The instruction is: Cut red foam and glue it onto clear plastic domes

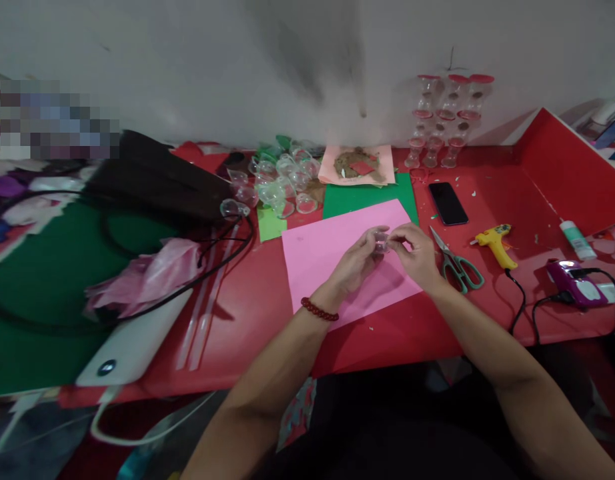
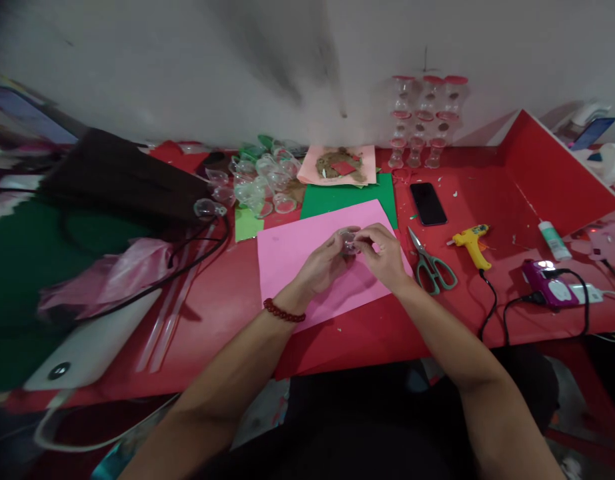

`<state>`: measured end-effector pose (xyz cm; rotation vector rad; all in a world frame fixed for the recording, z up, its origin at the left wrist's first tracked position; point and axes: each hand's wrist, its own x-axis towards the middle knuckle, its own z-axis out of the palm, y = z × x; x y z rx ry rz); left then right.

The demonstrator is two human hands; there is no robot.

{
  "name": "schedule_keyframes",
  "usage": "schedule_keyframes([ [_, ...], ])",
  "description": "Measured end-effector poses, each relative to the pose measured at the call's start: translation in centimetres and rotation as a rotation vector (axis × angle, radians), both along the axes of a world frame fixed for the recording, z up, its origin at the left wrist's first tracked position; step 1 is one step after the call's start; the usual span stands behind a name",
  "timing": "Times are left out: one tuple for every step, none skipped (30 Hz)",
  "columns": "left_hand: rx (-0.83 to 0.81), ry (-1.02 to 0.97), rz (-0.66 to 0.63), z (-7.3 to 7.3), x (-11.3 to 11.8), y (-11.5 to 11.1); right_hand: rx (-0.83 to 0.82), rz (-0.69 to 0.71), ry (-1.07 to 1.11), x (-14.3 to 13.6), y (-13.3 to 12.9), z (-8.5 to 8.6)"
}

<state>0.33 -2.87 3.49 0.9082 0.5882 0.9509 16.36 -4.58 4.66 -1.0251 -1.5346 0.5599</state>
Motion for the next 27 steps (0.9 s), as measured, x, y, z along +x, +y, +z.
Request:
schedule_keyframes([
  [0.000, 0.004, 0.032, -0.1, 0.2, -0.1, -0.001, -0.001, -0.023, -0.1, -0.1, 0.0],
  [-0.002, 0.008, 0.061, -0.2, 0.3, -0.2, -0.003, 0.002, -0.043, -0.1, -0.1, -0.1],
  [-0.010, 0.009, 0.087, -0.3, 0.4, -0.3, -0.003, 0.009, -0.059, -0.2, -0.1, -0.2],
  [-0.027, 0.009, 0.103, -0.4, 0.6, -0.4, 0.000, 0.015, -0.072, -0.2, 0.0, -0.3],
  [-0.053, 0.005, 0.109, -0.4, 0.6, -0.4, 0.009, 0.017, -0.083, -0.3, 0.0, -0.5],
  [-0.089, -0.005, 0.106, -0.4, 0.7, -0.4, 0.022, 0.012, -0.097, -0.4, 0.0, -0.6],
  [-0.130, -0.021, 0.095, -0.4, 0.8, -0.4, 0.036, 0.000, -0.112, -0.4, 0.0, -0.8],
  [-0.171, -0.039, 0.081, -0.3, 0.8, -0.4, 0.054, -0.021, -0.129, -0.5, 0.0, -1.0],
  [-0.209, -0.059, 0.069, -0.1, 0.8, -0.3, 0.074, -0.045, -0.145, -0.6, -0.1, -1.1],
  [-0.242, -0.078, 0.069, 0.1, 0.8, -0.3, 0.096, -0.066, -0.159, -0.8, -0.2, -1.2],
  [-0.269, -0.094, 0.079, 0.3, 0.7, -0.3, 0.118, -0.076, -0.168, -0.9, -0.3, -1.3],
  [-0.289, -0.103, 0.097, 0.5, 0.7, -0.2, 0.134, -0.074, -0.166, -1.0, -0.4, -1.3],
  [-0.299, -0.109, 0.119, 0.7, 0.6, -0.2, 0.140, -0.061, -0.156, -1.0, -0.6, -1.4],
  [-0.297, -0.112, 0.138, 0.9, 0.5, -0.1, 0.133, -0.045, -0.137, -1.1, -0.7, -1.4],
  [-0.285, -0.113, 0.151, 1.0, 0.4, -0.1, 0.119, -0.034, -0.111, -1.2, -0.8, -1.3],
  [-0.267, -0.112, 0.153, 1.2, 0.3, 0.0, 0.100, -0.034, -0.081, -1.2, -0.9, -1.2],
  [-0.246, -0.110, 0.150, 1.2, 0.2, 0.0, 0.082, -0.041, -0.056, -1.2, -0.9, -1.1],
  [-0.226, -0.107, 0.148, 1.2, 0.1, -0.1, 0.068, -0.051, -0.043, -1.2, -1.0, -1.0],
  [-0.205, -0.102, 0.149, 1.2, 0.1, -0.1, 0.060, -0.058, -0.040, -1.2, -1.0, -0.8],
  [-0.182, -0.093, 0.157, 1.2, 0.2, -0.2, 0.051, -0.060, -0.043, -1.2, -1.0, -0.6],
  [-0.154, -0.083, 0.173, 1.2, 0.2, -0.3, 0.037, -0.057, -0.046, -1.1, -1.0, -0.5],
  [-0.120, -0.071, 0.192, 1.1, 0.3, -0.4, 0.019, -0.055, -0.044, -1.1, -1.0, -0.4],
  [-0.081, -0.060, 0.214, 1.0, 0.4, -0.5, -0.001, -0.055, -0.033, -1.1, -1.0, -0.3],
  [-0.039, -0.052, 0.235, 0.9, 0.5, -0.5, -0.025, -0.062, -0.012, -1.2, -1.0, -0.3],
  [0.003, -0.044, 0.253, 0.8, 0.6, -0.6, -0.052, -0.073, 0.008, -1.2, -1.0, -0.3],
  [0.042, -0.031, 0.266, 0.6, 0.7, -0.6, -0.080, -0.087, 0.023, -1.3, -1.0, -0.3],
  [0.070, -0.005, 0.277, 0.5, 0.7, -0.6, -0.106, -0.100, 0.032, -1.3, -1.0, -0.3],
])
